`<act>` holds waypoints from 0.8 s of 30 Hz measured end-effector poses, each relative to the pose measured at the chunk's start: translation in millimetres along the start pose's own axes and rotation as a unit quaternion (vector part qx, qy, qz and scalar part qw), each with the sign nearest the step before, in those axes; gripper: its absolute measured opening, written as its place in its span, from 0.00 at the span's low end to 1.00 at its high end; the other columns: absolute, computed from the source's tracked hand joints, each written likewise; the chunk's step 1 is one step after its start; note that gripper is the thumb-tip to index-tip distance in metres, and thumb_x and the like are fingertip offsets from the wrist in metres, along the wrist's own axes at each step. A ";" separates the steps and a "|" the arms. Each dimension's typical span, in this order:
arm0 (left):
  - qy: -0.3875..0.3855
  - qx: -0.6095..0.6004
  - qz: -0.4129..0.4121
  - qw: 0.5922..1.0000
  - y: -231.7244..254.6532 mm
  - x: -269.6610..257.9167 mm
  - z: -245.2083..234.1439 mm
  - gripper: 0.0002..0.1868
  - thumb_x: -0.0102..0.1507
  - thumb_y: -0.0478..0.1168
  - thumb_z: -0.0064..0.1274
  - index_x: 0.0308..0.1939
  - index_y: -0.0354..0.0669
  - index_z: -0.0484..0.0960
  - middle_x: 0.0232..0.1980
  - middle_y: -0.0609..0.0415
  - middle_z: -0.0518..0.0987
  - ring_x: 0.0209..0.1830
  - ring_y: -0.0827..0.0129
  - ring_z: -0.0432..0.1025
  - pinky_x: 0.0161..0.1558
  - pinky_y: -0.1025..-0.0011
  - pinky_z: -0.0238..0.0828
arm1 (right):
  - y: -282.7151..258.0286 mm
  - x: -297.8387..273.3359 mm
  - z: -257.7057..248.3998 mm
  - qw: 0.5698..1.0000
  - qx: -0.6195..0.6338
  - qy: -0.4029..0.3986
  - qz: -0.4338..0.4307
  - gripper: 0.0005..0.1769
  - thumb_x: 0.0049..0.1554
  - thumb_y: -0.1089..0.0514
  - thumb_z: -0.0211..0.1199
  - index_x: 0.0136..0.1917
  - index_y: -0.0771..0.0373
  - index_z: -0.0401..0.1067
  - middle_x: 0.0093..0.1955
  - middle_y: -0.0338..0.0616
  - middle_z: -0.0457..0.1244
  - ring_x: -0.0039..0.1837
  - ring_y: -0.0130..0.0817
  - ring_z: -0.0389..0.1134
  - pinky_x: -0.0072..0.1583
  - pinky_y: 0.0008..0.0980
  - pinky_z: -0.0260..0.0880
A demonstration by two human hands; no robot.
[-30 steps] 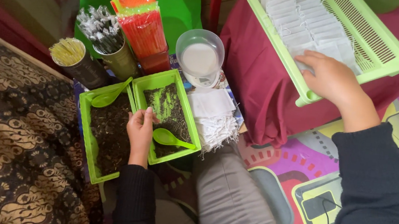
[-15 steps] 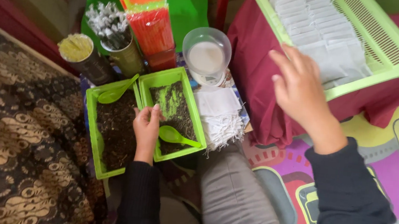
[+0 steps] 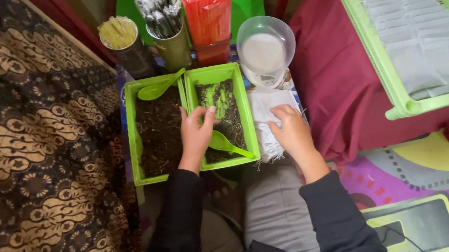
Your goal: The person fills small white bags with tea leaves from green containers using a green spoon and then places the filled bags into a larger tray.
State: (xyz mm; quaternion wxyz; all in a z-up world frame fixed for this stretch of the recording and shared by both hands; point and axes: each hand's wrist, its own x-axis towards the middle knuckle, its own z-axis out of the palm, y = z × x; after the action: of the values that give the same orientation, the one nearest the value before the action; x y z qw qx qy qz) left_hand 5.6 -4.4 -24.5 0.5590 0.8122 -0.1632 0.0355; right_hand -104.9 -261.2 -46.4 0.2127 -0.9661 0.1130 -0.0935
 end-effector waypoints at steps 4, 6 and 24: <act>0.002 0.020 0.008 1.000 9.0 0.0 -3.7 0.16 0.69 0.48 0.53 0.29 0.47 0.83 0.26 0.59 0.84 0.44 0.58 0.81 0.77 0.41 0.29 | 11.8 -0.3 26.4 1.000 -0.016 0.013 0.011 0.21 0.52 0.50 0.70 0.59 0.51 0.78 0.60 0.36 0.66 0.61 0.42 0.69 0.61 0.41 0.70; -0.020 0.026 0.018 0.999 18.8 -1.8 -8.4 0.16 0.69 0.46 0.52 0.30 0.44 0.83 0.28 0.55 0.84 0.44 0.53 0.80 0.77 0.39 0.30 | 8.6 -1.4 23.6 0.998 0.049 0.026 0.022 0.13 0.53 0.57 0.70 0.53 0.58 0.81 0.58 0.44 0.68 0.57 0.49 0.71 0.58 0.41 0.73; -0.017 -0.022 0.012 1.000 17.0 -3.1 -12.0 0.27 0.75 0.55 0.26 0.57 0.42 0.77 0.47 0.35 0.83 0.60 0.31 0.70 0.76 0.36 0.30 | -119.2 -32.5 2.3 0.911 0.176 0.185 -0.325 0.08 0.55 0.67 0.68 0.50 0.65 0.78 0.62 0.51 0.68 0.65 0.51 0.69 0.64 0.44 0.72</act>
State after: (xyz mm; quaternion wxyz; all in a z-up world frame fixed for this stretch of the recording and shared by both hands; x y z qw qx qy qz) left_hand -1.0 1.8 -5.5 0.5737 0.7979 -0.1832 0.0249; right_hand -114.2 -146.5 -1.2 0.3124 -0.8618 -0.1881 -0.3525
